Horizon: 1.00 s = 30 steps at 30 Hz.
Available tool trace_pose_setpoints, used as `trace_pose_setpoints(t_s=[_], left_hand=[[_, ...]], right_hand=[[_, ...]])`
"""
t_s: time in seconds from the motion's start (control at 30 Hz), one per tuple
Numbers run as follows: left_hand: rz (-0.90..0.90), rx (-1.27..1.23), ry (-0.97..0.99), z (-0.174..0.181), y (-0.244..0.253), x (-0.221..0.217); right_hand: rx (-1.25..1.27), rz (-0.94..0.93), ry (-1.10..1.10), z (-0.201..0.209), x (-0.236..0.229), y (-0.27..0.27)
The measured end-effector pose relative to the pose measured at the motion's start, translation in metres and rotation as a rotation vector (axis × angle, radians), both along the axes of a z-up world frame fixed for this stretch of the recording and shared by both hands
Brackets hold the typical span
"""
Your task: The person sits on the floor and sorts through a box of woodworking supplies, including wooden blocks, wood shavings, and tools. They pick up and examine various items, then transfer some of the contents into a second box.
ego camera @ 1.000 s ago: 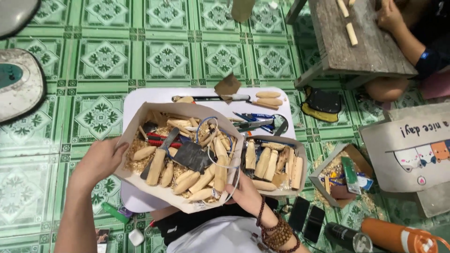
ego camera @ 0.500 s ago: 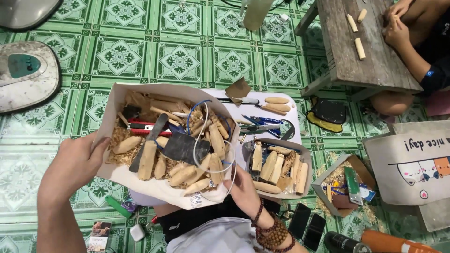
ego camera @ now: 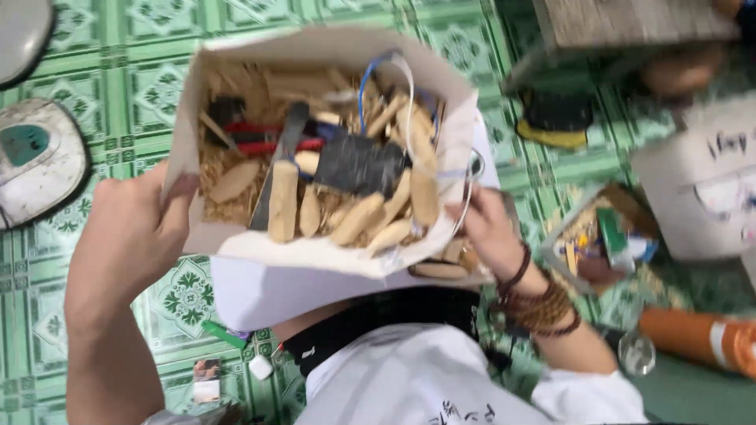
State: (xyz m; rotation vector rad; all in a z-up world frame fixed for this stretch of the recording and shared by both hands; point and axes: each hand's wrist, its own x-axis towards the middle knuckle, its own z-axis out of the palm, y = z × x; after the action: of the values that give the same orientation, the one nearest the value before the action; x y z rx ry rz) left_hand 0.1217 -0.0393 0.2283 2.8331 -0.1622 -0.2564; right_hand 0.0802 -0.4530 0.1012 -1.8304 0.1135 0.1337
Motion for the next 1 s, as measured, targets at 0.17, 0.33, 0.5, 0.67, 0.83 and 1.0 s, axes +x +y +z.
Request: trace_pose_setpoints(t_s=[0.17, 0.33, 0.5, 0.67, 0.83, 1.0], left_hand=[[-0.164, -0.077, -0.202, 0.021, -0.074, 0.037], [-0.317, -0.34, -0.346, 0.006, -0.153, 0.083], [-0.364, -0.463, -0.252, 0.013, -0.232, 0.116], [-0.297, -0.521, -0.163, -0.027, -0.31, 0.156], [-0.368, -0.494, -0.113, -0.063, -0.37, 0.181], [-0.347, -0.206, -0.074, -0.091, -0.422, 0.201]], right_hand=[[0.067, -0.039, -0.125, 0.041, 0.029, -0.052], [0.019, -0.298, -0.045, 0.068, 0.054, -0.103], [0.065, -0.244, -0.008, 0.047, 0.043, -0.192], [0.196, -0.474, 0.15, 0.029, 0.022, -0.216], [0.291, -0.701, 0.163, 0.004, 0.003, -0.233], [0.347, -0.692, 0.052, -0.002, -0.032, -0.24]])
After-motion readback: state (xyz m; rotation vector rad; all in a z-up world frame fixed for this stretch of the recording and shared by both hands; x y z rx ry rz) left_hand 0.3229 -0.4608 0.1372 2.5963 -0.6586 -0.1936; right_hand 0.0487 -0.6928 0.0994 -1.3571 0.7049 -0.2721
